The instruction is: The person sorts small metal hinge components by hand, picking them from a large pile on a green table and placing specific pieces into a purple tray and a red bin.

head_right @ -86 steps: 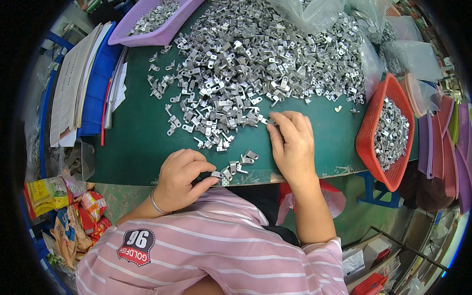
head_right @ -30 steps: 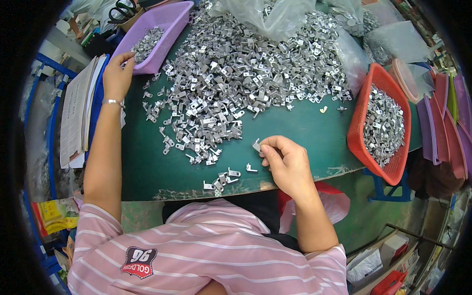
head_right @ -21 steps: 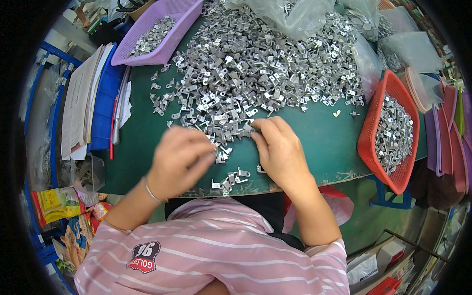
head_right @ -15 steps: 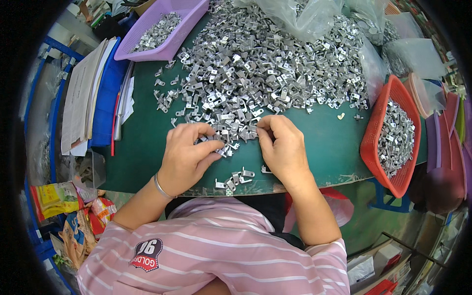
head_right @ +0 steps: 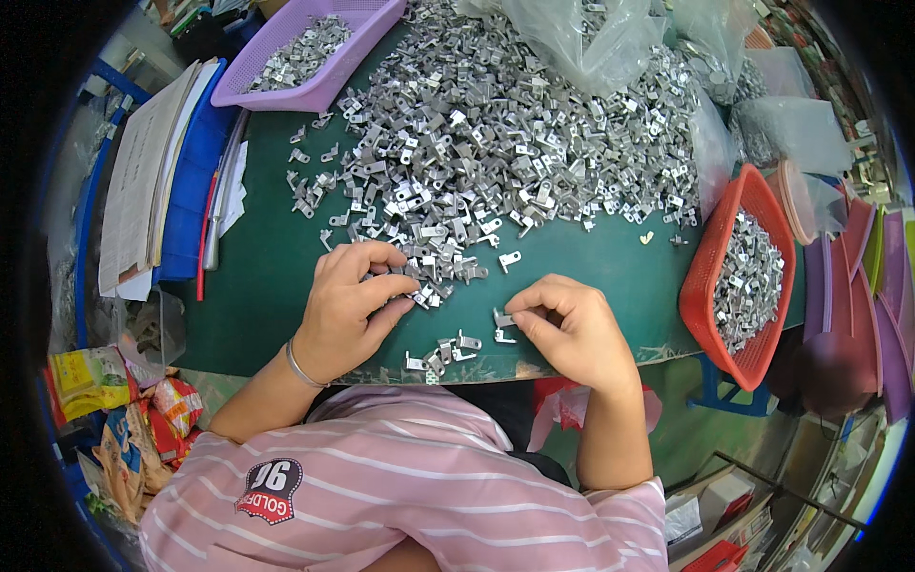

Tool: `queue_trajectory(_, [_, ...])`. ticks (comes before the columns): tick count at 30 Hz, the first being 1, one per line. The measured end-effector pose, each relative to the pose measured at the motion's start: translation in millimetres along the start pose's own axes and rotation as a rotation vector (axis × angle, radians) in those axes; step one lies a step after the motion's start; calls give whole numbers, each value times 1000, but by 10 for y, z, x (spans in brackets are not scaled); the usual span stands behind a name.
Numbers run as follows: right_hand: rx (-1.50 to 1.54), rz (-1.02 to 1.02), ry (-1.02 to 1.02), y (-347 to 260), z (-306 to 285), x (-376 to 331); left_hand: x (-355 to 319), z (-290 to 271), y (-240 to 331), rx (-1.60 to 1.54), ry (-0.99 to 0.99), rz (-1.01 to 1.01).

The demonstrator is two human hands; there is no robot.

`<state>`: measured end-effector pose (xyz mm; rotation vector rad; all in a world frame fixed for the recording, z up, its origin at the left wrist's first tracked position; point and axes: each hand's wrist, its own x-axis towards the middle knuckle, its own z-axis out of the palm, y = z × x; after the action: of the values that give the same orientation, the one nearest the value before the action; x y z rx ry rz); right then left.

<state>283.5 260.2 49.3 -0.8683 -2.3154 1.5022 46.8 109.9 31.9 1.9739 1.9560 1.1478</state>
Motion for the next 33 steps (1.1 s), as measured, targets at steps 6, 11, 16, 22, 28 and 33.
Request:
queue_trajectory(6, [-412,-302,304,-26,202,341,-2,5,-3,15,4,-4])
queue_trajectory(11, [-503,-276,331,104,186,297,10,4,-6,2,4,-5])
queue_trajectory(16, [311,170,279,2,137,179,-6,5,-6,9,8,-5])
queue_trajectory(22, [357,94,273,21,141,107,-8,7,-4,-2,5,-11])
queue_trajectory(28, [-80,-90,200,49,193,58,-10,-1,3,-2,-8,-23])
queue_trajectory(33, [-164,-273,153,-26,219,163,-27,-7,8,-10,-11,-41])
